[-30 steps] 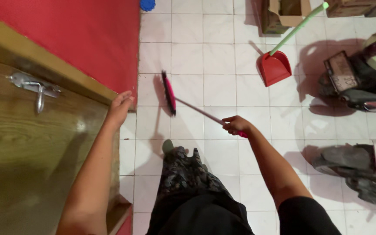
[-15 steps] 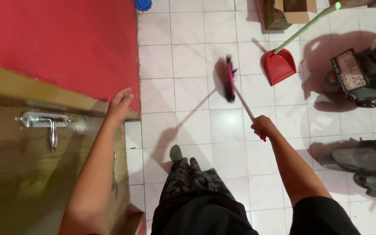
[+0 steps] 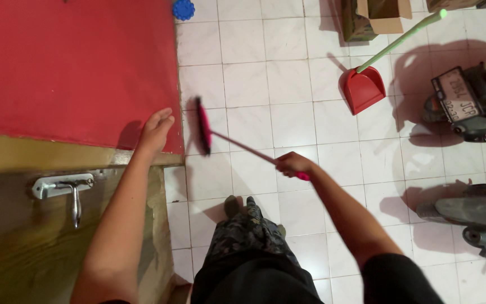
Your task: The person sweeps a tiled floor using a broom and then uses a dustpan to collect the debris near some parked motorcycles.
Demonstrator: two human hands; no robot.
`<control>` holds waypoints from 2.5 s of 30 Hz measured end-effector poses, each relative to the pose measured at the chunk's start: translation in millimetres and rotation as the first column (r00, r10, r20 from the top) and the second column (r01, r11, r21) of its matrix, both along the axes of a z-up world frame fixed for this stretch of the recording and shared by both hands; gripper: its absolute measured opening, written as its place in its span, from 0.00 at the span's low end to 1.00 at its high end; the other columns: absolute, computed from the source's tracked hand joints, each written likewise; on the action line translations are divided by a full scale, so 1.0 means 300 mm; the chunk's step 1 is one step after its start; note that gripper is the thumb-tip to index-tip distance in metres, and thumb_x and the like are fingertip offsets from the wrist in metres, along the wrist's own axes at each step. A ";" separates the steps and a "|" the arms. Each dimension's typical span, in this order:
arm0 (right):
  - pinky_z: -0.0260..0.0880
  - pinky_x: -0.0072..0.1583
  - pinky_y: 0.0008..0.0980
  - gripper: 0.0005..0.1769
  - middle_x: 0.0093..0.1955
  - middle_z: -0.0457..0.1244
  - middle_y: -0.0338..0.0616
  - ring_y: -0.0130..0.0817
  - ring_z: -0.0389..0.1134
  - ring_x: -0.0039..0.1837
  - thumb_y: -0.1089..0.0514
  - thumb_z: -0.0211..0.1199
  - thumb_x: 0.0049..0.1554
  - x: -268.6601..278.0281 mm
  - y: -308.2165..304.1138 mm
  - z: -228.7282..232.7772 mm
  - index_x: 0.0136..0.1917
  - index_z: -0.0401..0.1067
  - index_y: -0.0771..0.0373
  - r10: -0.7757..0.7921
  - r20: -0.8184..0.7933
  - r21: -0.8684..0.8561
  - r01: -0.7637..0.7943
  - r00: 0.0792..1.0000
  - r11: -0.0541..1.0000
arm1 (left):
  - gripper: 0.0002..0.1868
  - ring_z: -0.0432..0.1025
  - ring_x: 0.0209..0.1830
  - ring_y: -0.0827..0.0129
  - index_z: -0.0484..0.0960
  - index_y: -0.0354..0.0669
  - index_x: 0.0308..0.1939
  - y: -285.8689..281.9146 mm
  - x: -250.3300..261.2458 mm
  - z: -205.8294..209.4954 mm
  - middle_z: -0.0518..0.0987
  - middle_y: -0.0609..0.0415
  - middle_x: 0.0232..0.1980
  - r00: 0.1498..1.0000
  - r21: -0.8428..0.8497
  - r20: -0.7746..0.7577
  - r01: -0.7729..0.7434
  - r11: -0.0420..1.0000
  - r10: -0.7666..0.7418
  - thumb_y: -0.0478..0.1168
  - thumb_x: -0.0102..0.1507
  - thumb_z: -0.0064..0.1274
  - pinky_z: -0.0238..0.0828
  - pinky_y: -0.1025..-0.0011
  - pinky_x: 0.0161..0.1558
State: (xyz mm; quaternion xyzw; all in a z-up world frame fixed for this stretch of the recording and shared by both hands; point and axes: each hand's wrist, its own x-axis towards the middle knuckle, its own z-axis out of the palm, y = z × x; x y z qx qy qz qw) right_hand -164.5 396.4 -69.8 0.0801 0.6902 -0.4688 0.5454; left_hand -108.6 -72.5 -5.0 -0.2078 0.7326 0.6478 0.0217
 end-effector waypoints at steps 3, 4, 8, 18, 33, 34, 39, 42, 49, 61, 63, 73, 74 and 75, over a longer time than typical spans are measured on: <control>0.62 0.32 0.27 0.20 0.33 0.64 0.43 0.27 0.62 0.32 0.65 0.65 0.53 0.016 -0.108 -0.098 0.57 0.76 0.77 0.074 0.014 0.080 -0.075 0.997 0.994 | 0.26 0.65 0.74 0.64 0.71 0.37 0.69 0.015 -0.013 -0.004 0.72 0.48 0.72 0.999 -0.029 0.055 -0.001 1.000 0.002 0.45 0.69 0.49 0.59 0.69 0.72; 0.61 0.32 0.27 0.20 0.33 0.63 0.43 0.27 0.61 0.32 0.65 0.65 0.52 0.016 -0.104 -0.123 0.57 0.77 0.77 0.077 0.026 0.083 -0.079 0.997 0.993 | 0.26 0.65 0.74 0.64 0.71 0.37 0.69 0.017 -0.017 -0.005 0.72 0.48 0.72 0.998 -0.037 0.061 0.004 0.999 -0.002 0.45 0.69 0.49 0.58 0.68 0.72; 0.59 0.31 0.29 0.18 0.32 0.63 0.44 0.29 0.59 0.31 0.64 0.66 0.52 0.014 0.024 -0.198 0.56 0.76 0.72 0.014 0.011 0.132 -0.016 1.000 0.991 | 0.26 0.63 0.74 0.64 0.70 0.37 0.69 0.007 -0.027 -0.025 0.71 0.48 0.73 0.998 -0.010 0.052 0.018 1.000 -0.017 0.45 0.69 0.49 0.58 0.68 0.72; 0.70 0.36 0.38 0.13 0.31 0.68 0.52 0.39 0.69 0.32 0.63 0.59 0.55 -0.148 0.409 -0.023 0.44 0.77 0.78 0.319 -0.179 0.687 -0.114 0.931 0.718 | 0.26 0.64 0.74 0.64 0.70 0.36 0.68 0.006 -0.007 0.006 0.71 0.47 0.72 0.999 0.010 0.028 0.016 1.000 -0.016 0.45 0.69 0.49 0.59 0.68 0.71; 0.64 0.33 0.28 0.14 0.34 0.65 0.43 0.28 0.63 0.32 0.59 0.66 0.54 -0.035 -0.039 0.005 0.50 0.77 0.72 -0.006 -0.069 0.001 0.006 0.998 1.000 | 0.27 0.63 0.75 0.64 0.69 0.36 0.70 -0.039 0.048 -0.001 0.70 0.46 0.74 1.000 0.036 0.005 0.004 0.999 -0.005 0.44 0.69 0.49 0.57 0.69 0.72; 0.64 0.32 0.27 0.14 0.34 0.66 0.43 0.27 0.63 0.32 0.58 0.65 0.54 -0.020 -0.104 -0.039 0.49 0.77 0.71 -0.029 -0.022 -0.043 0.028 0.999 0.999 | 0.27 0.63 0.75 0.64 0.70 0.37 0.70 -0.044 0.053 0.004 0.70 0.46 0.74 1.000 0.033 0.012 -0.003 0.999 0.003 0.44 0.69 0.49 0.57 0.69 0.72; 0.61 0.32 0.29 0.12 0.32 0.64 0.47 0.31 0.62 0.31 0.62 0.68 0.52 0.027 -0.242 -0.218 0.44 0.78 0.77 0.025 -0.020 0.046 -0.024 0.999 0.999 | 0.26 0.64 0.74 0.64 0.71 0.37 0.69 -0.074 0.073 0.011 0.71 0.46 0.73 1.000 0.004 0.018 -0.025 1.000 0.025 0.45 0.68 0.49 0.58 0.69 0.71; 0.62 0.32 0.29 0.11 0.33 0.66 0.47 0.30 0.63 0.32 0.68 0.69 0.47 0.013 -0.116 -0.292 0.45 0.78 0.76 -0.097 0.048 -0.214 0.105 0.994 0.971 | 0.27 0.63 0.74 0.64 0.70 0.38 0.69 -0.093 0.083 0.007 0.69 0.46 0.74 0.999 0.032 0.039 -0.033 0.999 0.031 0.45 0.68 0.49 0.57 0.69 0.71; 0.67 0.35 0.34 0.09 0.33 0.69 0.46 0.33 0.67 0.33 0.61 0.65 0.51 -0.105 0.229 -0.134 0.43 0.79 0.69 0.610 -0.233 0.596 -0.384 0.757 0.705 | 0.27 0.63 0.75 0.64 0.70 0.37 0.69 -0.101 0.096 0.017 0.70 0.46 0.74 0.999 0.049 -0.030 -0.013 0.999 0.014 0.45 0.68 0.50 0.58 0.68 0.72; 0.66 0.35 0.35 0.15 0.32 0.66 0.50 0.35 0.65 0.32 0.60 0.65 0.54 -0.229 0.251 0.127 0.46 0.77 0.79 0.110 -0.341 0.363 0.023 0.934 0.932 | 0.26 0.65 0.73 0.64 0.71 0.36 0.68 -0.124 0.007 0.063 0.72 0.45 0.72 0.991 0.041 -0.123 -0.043 0.998 0.048 0.44 0.68 0.50 0.60 0.69 0.71; 0.67 0.35 0.34 0.15 0.33 0.66 0.48 0.34 0.65 0.33 0.59 0.66 0.54 -0.280 0.190 0.137 0.48 0.77 0.75 0.100 -0.321 0.253 -0.016 0.942 0.967 | 0.26 0.64 0.73 0.65 0.71 0.36 0.68 -0.129 -0.020 0.059 0.71 0.46 0.72 0.990 0.063 -0.123 -0.055 0.996 0.063 0.44 0.69 0.50 0.59 0.69 0.71; 0.64 0.33 0.30 0.11 0.34 0.66 0.49 0.32 0.64 0.32 0.65 0.66 0.53 -0.488 -0.415 -0.251 0.48 0.78 0.77 0.111 -0.027 -0.090 -0.113 0.993 0.990 | 0.25 0.66 0.72 0.64 0.72 0.36 0.68 -0.156 -0.233 -0.003 0.73 0.46 0.71 0.987 0.003 -0.110 -0.121 0.993 0.121 0.44 0.69 0.50 0.59 0.68 0.71; 0.62 0.32 0.30 0.11 0.33 0.65 0.49 0.32 0.63 0.32 0.66 0.66 0.54 -0.523 -0.439 -0.275 0.48 0.77 0.79 0.105 0.010 -0.097 -0.103 0.994 0.990 | 0.25 0.66 0.72 0.64 0.72 0.36 0.68 -0.156 -0.256 -0.002 0.73 0.45 0.71 0.986 0.000 -0.110 -0.126 0.992 0.125 0.44 0.69 0.50 0.59 0.68 0.71; 0.63 0.32 0.30 0.11 0.33 0.66 0.50 0.33 0.64 0.32 0.67 0.66 0.53 -0.577 -0.443 -0.292 0.47 0.77 0.79 0.106 0.011 -0.091 -0.104 0.994 0.990 | 0.25 0.66 0.72 0.64 0.72 0.35 0.67 -0.156 -0.287 0.002 0.74 0.45 0.71 0.986 -0.002 -0.110 -0.130 0.992 0.129 0.44 0.69 0.50 0.59 0.68 0.71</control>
